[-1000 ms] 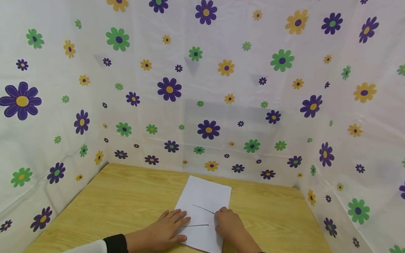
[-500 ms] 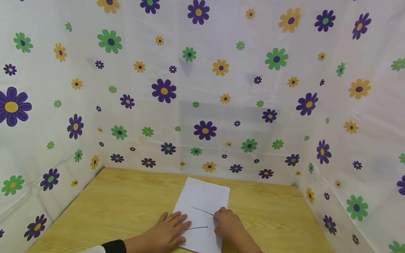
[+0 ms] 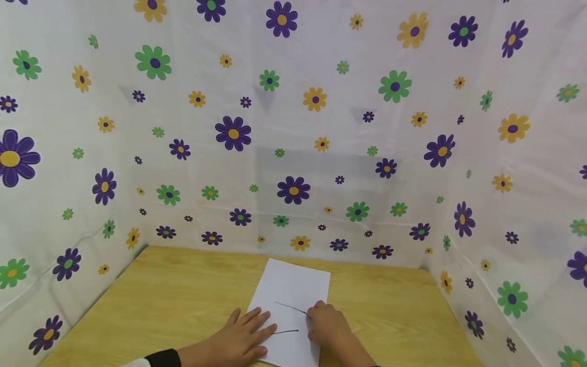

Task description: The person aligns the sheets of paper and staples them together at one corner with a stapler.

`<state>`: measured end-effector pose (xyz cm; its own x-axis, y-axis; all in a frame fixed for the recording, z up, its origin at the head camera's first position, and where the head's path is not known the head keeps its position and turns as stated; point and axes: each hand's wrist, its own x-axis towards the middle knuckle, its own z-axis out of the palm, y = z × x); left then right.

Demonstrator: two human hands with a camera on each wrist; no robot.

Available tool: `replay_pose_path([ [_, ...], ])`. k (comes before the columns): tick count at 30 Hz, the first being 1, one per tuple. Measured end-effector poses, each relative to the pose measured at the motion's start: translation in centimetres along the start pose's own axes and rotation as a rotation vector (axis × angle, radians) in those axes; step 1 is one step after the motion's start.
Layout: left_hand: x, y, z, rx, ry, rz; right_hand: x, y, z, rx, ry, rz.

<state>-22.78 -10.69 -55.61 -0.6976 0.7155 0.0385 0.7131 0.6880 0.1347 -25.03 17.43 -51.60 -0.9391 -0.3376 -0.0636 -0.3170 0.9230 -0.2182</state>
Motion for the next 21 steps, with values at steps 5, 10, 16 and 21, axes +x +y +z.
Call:
replay_pose_path([
  [5,-0.2,0.2,-0.8,-0.061,0.014,-0.044,0.1,-0.1,-0.1,0.044,-0.028,0.017],
  [10,-0.7,0.4,-0.9,-0.095,0.058,-0.094,-0.1,0.0,0.4,0.076,-0.04,0.026],
  [16,-0.7,0.4,-1.2,-0.09,0.107,-0.155,-0.5,0.0,-0.2,0.049,0.001,0.003],
  [21,-1.5,0.7,-1.5,-0.141,0.104,-0.227,-0.7,-0.3,-0.1,0.056,-0.01,0.005],
])
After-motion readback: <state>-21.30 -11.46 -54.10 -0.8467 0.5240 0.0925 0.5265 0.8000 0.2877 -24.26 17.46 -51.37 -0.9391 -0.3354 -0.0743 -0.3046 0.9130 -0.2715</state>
